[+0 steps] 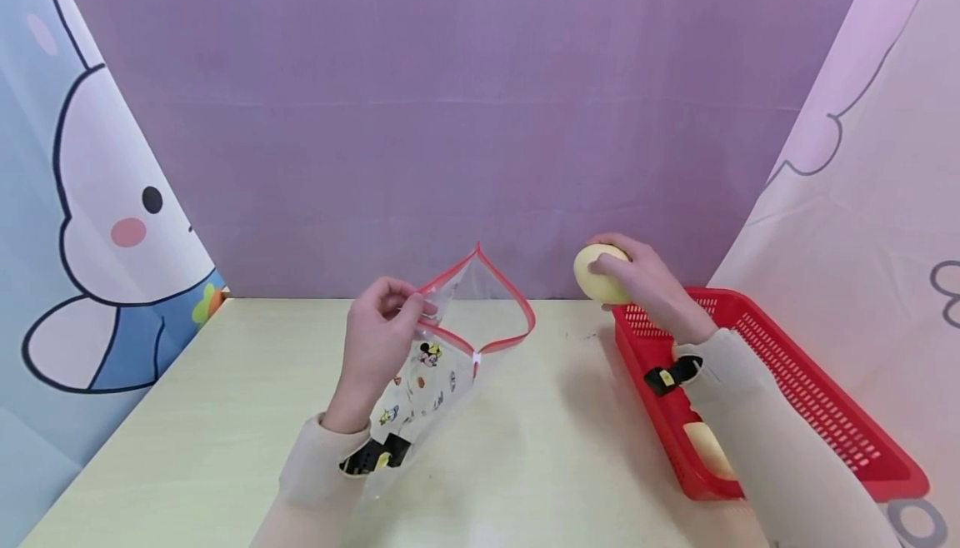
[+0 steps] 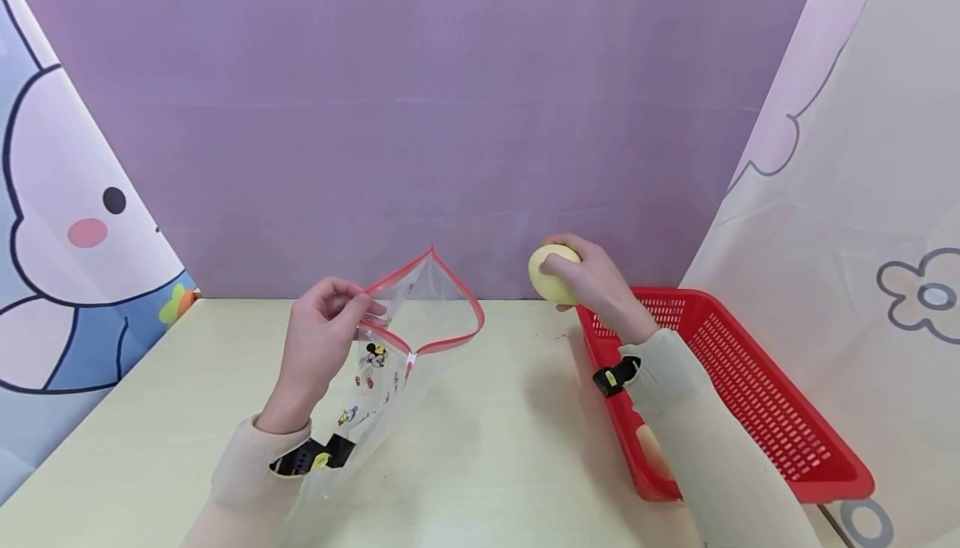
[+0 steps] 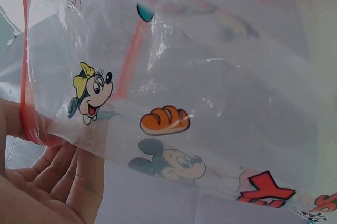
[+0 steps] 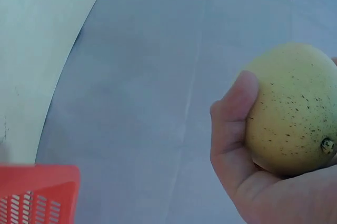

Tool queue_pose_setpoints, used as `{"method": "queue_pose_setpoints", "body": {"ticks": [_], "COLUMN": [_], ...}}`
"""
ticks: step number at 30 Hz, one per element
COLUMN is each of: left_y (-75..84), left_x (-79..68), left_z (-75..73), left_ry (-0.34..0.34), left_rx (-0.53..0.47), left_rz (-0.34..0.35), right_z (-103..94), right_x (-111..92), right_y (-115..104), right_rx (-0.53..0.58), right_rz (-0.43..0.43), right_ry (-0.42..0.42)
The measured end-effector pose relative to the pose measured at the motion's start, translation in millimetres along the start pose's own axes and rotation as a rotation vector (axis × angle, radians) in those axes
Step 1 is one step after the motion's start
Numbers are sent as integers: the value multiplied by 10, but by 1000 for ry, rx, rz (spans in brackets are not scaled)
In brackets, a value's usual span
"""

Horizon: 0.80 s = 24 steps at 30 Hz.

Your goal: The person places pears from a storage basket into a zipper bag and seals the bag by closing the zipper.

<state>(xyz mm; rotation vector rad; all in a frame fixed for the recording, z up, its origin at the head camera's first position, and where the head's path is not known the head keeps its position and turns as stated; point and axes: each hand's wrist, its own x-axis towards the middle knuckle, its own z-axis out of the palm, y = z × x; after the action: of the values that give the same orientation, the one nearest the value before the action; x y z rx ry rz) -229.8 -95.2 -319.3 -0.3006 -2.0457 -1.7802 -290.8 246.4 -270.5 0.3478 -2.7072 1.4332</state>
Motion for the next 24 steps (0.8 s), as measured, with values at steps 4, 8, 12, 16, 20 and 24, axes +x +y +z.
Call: {"method": "queue_pose_setpoints", "body": {"ticks": [4, 8, 12, 16, 20, 24], "left_y": [0, 1, -4, -12, -19, -23], "left_x": [2, -1, -3, -1, 0, 4], "left_z": [6, 14, 21, 28, 31, 35], "left_ry": [1, 1, 0, 0, -1, -1], "left_rx": [4, 8, 8, 3, 6, 12], "left_rz": [5, 7, 5, 3, 4, 8], "right_z": [42, 91, 142, 196, 241, 279], "right_x": [-3, -12, -21, -28, -33, -41], "right_y": [-44, -89, -133, -180, -239, -293], "right_rx": [28, 65, 106, 126, 148, 180], "right_rz": [-25, -62, -97, -124, -146, -153], "right_ry": [11, 7, -10, -27, -41, -54]}}
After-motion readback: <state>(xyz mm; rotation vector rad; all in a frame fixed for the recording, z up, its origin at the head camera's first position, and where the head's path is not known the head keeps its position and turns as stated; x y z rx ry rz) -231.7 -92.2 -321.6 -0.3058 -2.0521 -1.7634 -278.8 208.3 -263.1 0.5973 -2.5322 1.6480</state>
